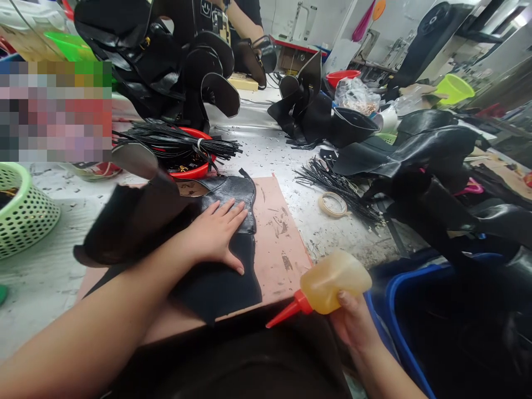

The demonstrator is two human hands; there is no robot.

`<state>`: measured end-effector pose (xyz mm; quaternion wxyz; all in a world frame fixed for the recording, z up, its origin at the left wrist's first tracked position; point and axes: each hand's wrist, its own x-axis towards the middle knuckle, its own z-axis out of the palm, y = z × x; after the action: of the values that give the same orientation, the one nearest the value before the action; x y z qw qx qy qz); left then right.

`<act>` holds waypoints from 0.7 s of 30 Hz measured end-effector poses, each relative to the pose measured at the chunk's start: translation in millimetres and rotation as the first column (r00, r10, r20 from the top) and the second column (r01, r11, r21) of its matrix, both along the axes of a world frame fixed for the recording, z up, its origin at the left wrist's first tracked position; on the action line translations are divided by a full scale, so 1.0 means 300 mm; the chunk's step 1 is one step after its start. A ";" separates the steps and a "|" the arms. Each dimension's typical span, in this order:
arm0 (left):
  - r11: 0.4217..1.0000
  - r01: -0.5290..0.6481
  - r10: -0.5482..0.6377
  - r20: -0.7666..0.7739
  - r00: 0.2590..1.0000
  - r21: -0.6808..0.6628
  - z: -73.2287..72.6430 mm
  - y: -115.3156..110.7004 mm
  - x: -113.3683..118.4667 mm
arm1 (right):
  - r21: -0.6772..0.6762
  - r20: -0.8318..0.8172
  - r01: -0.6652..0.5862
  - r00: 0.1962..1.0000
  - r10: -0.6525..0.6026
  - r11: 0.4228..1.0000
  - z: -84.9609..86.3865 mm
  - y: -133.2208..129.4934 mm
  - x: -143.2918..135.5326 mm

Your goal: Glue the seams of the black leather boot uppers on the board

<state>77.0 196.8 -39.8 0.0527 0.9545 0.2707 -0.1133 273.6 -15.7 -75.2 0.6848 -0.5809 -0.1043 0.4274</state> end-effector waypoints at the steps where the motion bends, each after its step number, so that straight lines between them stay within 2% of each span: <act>1: 1.000 -0.020 0.020 -0.015 1.000 0.024 0.013 -0.008 0.001 | 0.017 -0.044 0.027 0.999 -0.026 0.999 0.006 -0.014 0.002; 4: 0.980 -0.138 0.146 -0.044 0.988 0.146 0.046 -0.046 0.005 | 0.074 -0.184 0.083 0.981 -0.068 0.994 0.032 -0.048 0.019; 7: 0.940 -0.249 0.261 -0.026 0.965 0.232 0.046 -0.090 -0.003 | 0.128 -0.347 0.130 0.935 -0.078 0.983 0.067 -0.061 0.040; 10: 0.935 -0.257 0.260 0.022 0.965 0.245 0.027 -0.124 -0.055 | 0.168 -0.427 0.161 0.901 -0.075 0.973 0.093 -0.056 0.052; 12: 0.968 -0.193 0.184 0.068 0.981 0.164 0.027 -0.142 -0.125 | 0.240 -0.386 0.111 0.922 -0.010 0.964 0.096 -0.051 0.055; 14: 0.997 -0.068 0.071 0.115 0.991 -0.030 0.049 -0.169 -0.218 | 0.328 -0.317 0.018 0.944 0.092 0.945 0.086 -0.046 0.059; 15: 0.989 -0.014 0.035 0.144 0.989 -0.145 0.067 -0.189 -0.267 | 0.365 -0.290 -0.019 0.948 0.133 0.931 0.078 -0.045 0.061; 17: 0.945 0.003 0.062 0.188 0.980 -0.326 0.110 -0.240 -0.359 | 0.412 -0.271 -0.053 0.946 0.178 0.910 0.058 -0.045 0.067; 19: 0.919 -0.112 0.196 0.191 0.962 -0.378 0.148 -0.301 -0.432 | 0.421 -0.306 -0.076 0.926 0.221 0.904 0.041 -0.047 0.075; 21: 0.889 -0.369 0.423 0.179 0.889 -0.270 0.166 -0.362 -0.487 | 0.414 -0.376 -0.108 0.884 0.278 0.904 0.033 -0.050 0.082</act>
<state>-68.9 88.2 10.0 0.2157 0.8727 0.4377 -0.0180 298.3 -30.7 -65.4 0.7435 -0.3151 -0.0916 0.5827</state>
